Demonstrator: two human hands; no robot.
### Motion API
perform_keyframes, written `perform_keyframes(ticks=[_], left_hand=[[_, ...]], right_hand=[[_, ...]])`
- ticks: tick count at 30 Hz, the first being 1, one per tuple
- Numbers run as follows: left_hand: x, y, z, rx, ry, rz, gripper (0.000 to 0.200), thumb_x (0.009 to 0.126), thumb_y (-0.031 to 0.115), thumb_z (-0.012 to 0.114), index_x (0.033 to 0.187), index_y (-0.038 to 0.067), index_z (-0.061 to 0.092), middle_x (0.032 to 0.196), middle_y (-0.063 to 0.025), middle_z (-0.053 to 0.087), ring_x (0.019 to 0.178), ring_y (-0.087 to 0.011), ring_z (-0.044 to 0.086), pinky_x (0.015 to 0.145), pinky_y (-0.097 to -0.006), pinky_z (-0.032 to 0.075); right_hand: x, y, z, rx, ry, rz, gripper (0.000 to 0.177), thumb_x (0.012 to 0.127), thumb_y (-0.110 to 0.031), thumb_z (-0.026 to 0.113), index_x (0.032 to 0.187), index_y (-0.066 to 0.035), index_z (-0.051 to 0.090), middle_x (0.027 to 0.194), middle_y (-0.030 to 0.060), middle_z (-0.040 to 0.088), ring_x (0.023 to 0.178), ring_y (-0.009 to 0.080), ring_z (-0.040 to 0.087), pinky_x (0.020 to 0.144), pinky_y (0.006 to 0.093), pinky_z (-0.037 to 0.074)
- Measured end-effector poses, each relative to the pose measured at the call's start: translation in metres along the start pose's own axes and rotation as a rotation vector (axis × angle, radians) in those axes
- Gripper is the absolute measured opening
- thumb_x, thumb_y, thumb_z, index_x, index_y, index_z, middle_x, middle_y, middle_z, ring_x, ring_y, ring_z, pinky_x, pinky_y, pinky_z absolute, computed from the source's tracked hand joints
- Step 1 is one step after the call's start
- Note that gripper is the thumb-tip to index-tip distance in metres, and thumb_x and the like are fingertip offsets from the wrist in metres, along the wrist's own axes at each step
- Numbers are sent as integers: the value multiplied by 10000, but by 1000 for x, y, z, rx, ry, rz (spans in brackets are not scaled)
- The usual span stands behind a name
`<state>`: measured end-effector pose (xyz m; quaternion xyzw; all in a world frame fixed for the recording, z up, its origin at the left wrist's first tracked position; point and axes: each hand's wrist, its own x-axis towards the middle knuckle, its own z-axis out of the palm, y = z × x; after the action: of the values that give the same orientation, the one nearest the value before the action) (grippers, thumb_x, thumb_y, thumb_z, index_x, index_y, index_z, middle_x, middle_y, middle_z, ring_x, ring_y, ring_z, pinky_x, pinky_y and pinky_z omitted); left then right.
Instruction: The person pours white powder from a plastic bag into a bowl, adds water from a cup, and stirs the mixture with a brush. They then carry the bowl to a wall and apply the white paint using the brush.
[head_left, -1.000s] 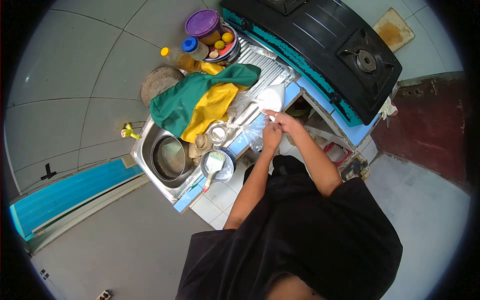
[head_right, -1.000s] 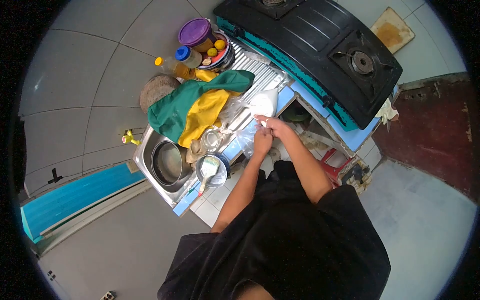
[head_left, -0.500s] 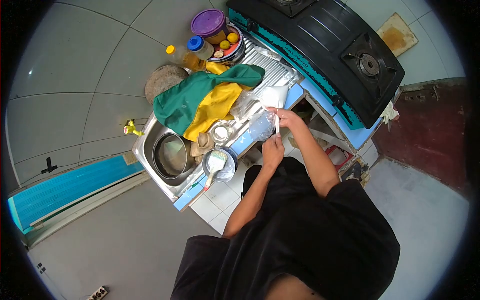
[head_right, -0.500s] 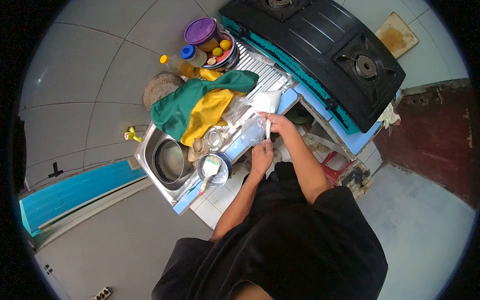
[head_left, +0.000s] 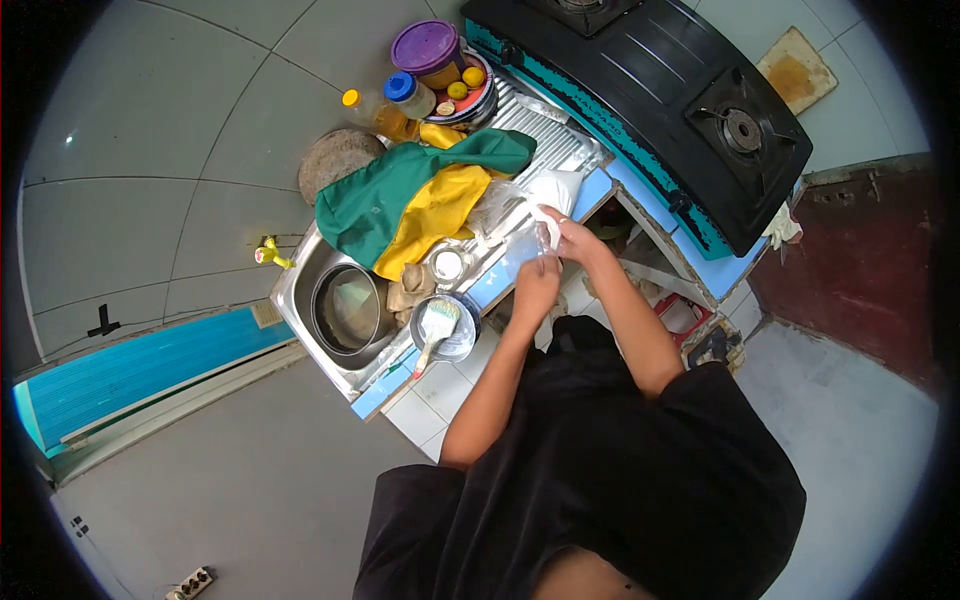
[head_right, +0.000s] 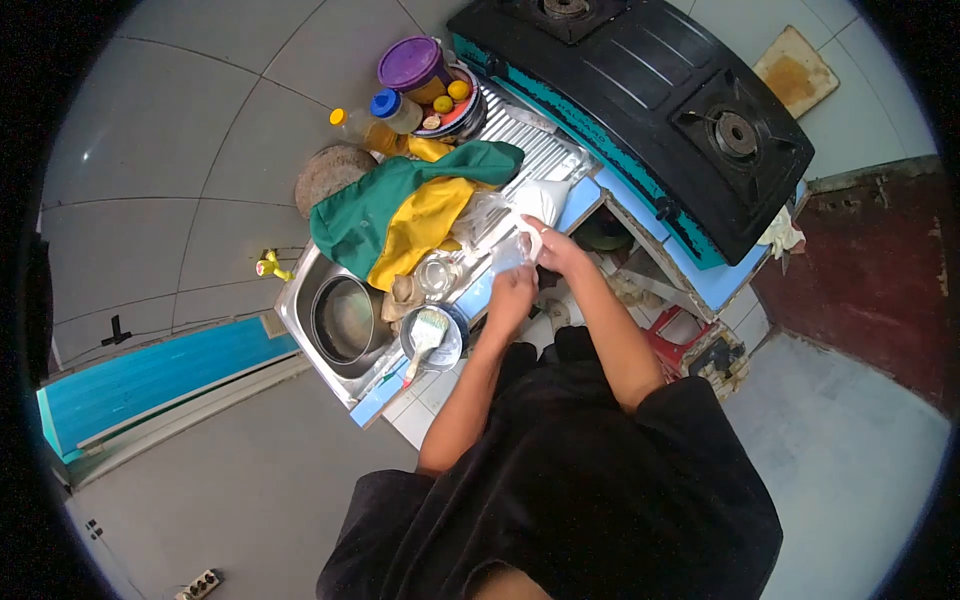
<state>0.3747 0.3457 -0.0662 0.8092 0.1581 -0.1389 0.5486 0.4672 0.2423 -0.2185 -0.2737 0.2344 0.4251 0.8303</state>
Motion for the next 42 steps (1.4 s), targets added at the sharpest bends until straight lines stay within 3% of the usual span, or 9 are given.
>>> perform_keyframes(ticks=[2, 4, 6, 8, 10, 14, 19, 23, 42], left_hand=[[22, 14, -12, -142, -76, -57, 387, 949, 282, 470, 664, 31, 545, 546, -13, 481, 477, -115, 412, 471, -287, 328], [37, 27, -19, -202, -87, -75, 356, 938, 266, 482, 665, 45, 546, 550, 0, 482, 471, -90, 398, 455, -260, 306], [45, 43, -27, -261, -101, -100, 326, 926, 250, 494, 667, 58, 546, 555, 13, 483, 465, -66, 384, 439, -233, 284], [51, 63, -34, -284, -156, -145, 265, 895, 200, 498, 676, 57, 540, 545, 11, 468, 461, -61, 387, 415, -225, 268], [58, 71, -36, -297, -163, -135, 228, 869, 170, 496, 670, 65, 532, 540, 14, 454, 437, -62, 374, 390, -226, 244], [80, 81, -46, -337, -261, -156, 241, 863, 170, 462, 650, 75, 520, 524, 19, 441, 406, -72, 354, 368, -234, 219], [107, 69, -70, 67, -141, 28, 508, 953, 438, 475, 752, -2, 632, 540, -30, 522, 471, -135, 483, 486, -276, 379], [102, 58, -73, 245, -10, 612, 316, 895, 286, 613, 909, -24, 674, 654, -92, 604, 600, -199, 576, 606, -321, 468], [123, 37, -83, 444, -156, 581, 125, 806, 70, 649, 895, -10, 685, 789, -186, 639, 685, -307, 622, 659, -369, 489]], right_hand=[[-34, -8, 24, 143, 117, 55, 459, 869, -382, 660, 1164, -46, 556, 869, 58, 566, 737, 169, 576, 747, 340, 509], [-61, -10, 36, -22, 313, 62, 623, 839, -457, 673, 1285, -61, 491, 1079, 113, 527, 861, 196, 571, 794, 348, 486], [-76, -3, 42, -1023, 709, -716, 643, 855, -432, 660, 1342, -72, 444, 1162, 172, 499, 982, 256, 553, 866, 368, 450], [-97, -23, 66, -1342, 752, -978, 510, 888, -312, 629, 1314, -73, 484, 1248, 188, 493, 1147, 315, 477, 967, 401, 373], [-98, -41, 78, -1491, 250, -1293, 368, 888, -156, 595, 1245, -76, 558, 1305, 141, 499, 1246, 343, 386, 1041, 435, 283], [-68, -35, 72, -1289, 126, -1045, 318, 880, -31, 478, 1171, -55, 604, 1123, 98, 632, 1113, 273, 538, 1079, 412, 246], [-59, -44, 85, -962, 98, -903, 214, 967, -135, 464, 954, 0, 628, 637, 15, 516, 630, 84, 451, 577, 261, 374], [-44, -40, 74, -850, 63, -791, 201, 970, -118, 447, 934, 1, 605, 655, -2, 489, 638, 82, 438, 600, 257, 380], [-16, -37, 62, -813, -231, -516, 226, 971, -173, 492, 1026, 18, 600, 739, -32, 499, 705, 70, 463, 668, 239, 401]])
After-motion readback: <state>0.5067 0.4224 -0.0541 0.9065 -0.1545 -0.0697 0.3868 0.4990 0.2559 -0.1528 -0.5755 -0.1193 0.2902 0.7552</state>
